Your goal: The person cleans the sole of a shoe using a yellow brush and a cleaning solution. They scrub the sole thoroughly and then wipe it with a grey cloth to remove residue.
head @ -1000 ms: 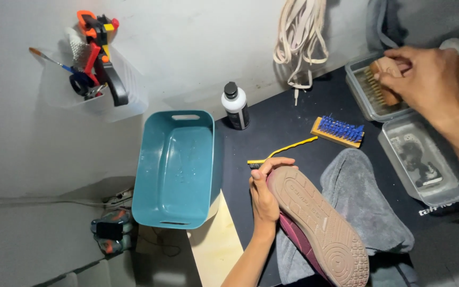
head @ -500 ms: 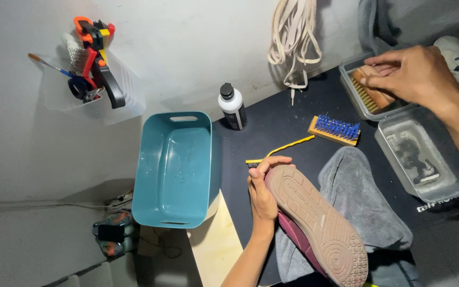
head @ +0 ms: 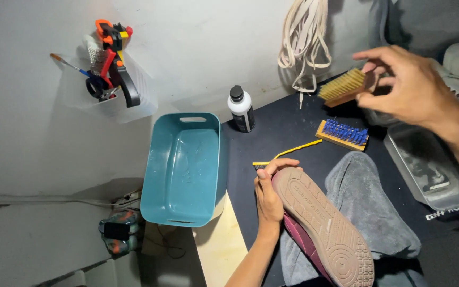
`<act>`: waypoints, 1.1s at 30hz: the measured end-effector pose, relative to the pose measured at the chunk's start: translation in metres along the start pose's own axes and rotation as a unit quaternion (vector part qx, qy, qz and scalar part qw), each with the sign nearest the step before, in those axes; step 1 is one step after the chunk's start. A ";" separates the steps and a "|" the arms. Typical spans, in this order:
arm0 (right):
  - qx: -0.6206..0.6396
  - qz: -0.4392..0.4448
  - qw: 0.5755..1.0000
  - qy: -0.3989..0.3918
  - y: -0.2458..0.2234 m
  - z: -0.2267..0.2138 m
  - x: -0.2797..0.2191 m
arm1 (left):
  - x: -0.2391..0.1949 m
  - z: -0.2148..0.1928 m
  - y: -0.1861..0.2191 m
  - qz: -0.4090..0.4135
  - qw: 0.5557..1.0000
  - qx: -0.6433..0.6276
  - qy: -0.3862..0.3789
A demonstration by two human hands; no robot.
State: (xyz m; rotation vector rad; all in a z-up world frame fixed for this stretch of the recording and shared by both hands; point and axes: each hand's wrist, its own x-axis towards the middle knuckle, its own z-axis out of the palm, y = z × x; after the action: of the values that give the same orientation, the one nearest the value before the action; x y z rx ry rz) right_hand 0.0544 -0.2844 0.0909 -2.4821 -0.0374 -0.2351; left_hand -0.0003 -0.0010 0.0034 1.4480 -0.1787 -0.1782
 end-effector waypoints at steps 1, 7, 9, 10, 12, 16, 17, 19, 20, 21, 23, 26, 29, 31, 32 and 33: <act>0.000 0.001 1.000 0.002 -0.003 0.006 0.003 | 0.000 0.001 0.001 0.001 1.000 0.000 -0.002; 0.162 0.120 0.972 -0.118 0.002 0.047 0.029 | -0.002 0.001 0.003 -0.011 1.000 -0.008 0.001; 0.242 0.189 0.938 -0.163 0.012 0.056 0.036 | -0.001 0.001 0.003 -0.011 1.000 -0.003 0.008; 0.241 0.186 0.939 -0.161 0.011 0.055 0.034 | -0.002 0.001 0.002 -0.007 1.000 -0.003 0.008; 0.216 0.209 0.939 -0.166 0.011 0.054 0.032 | -0.002 0.001 0.001 -0.001 1.000 0.002 0.008; -0.123 0.066 0.977 -0.162 0.041 0.069 0.021 | -0.001 -0.001 -0.004 -0.015 1.000 0.001 0.000; -0.154 -0.010 0.977 -0.150 0.057 0.076 0.019 | -0.001 -0.002 -0.006 -0.002 1.000 -0.001 -0.007; -0.185 -0.085 0.970 -0.132 0.074 0.079 0.019 | 0.001 -0.001 -0.007 0.017 1.000 -0.003 -0.017; -0.208 -0.104 0.962 -0.147 0.073 0.078 0.019 | 0.001 -0.001 -0.006 0.011 1.000 -0.002 -0.017; -0.230 -0.122 0.952 -0.161 0.073 0.077 0.019 | 0.000 -0.001 -0.005 0.004 1.000 -0.001 -0.017; -0.223 -0.123 0.952 -0.171 0.074 0.076 0.018 | 0.000 -0.002 -0.005 0.008 1.000 -0.001 -0.019; -0.201 -0.116 0.959 -0.164 0.063 0.059 0.013 | 0.001 -0.001 -0.008 0.009 1.000 -0.007 -0.022; -0.176 -0.082 0.973 -0.125 0.032 0.040 -0.007 | 0.001 -0.001 -0.010 0.007 1.000 -0.013 -0.021; -0.170 -0.055 0.979 -0.099 0.009 0.029 -0.020 | 0.003 0.000 -0.010 0.011 1.000 -0.016 -0.022; -0.210 0.010 0.966 -0.153 -0.001 0.026 -0.027 | 0.002 0.000 -0.010 0.010 0.999 -0.025 -0.021; -0.249 0.075 0.944 -0.204 -0.012 0.022 -0.033 | 0.002 0.000 -0.011 0.010 0.999 -0.034 -0.021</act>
State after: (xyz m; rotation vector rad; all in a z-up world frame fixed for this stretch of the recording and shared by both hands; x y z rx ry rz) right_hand 0.0243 -0.2605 0.0745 -2.9770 0.0444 0.3856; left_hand 0.0011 -0.0031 -0.0073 1.3756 -0.2192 -0.1963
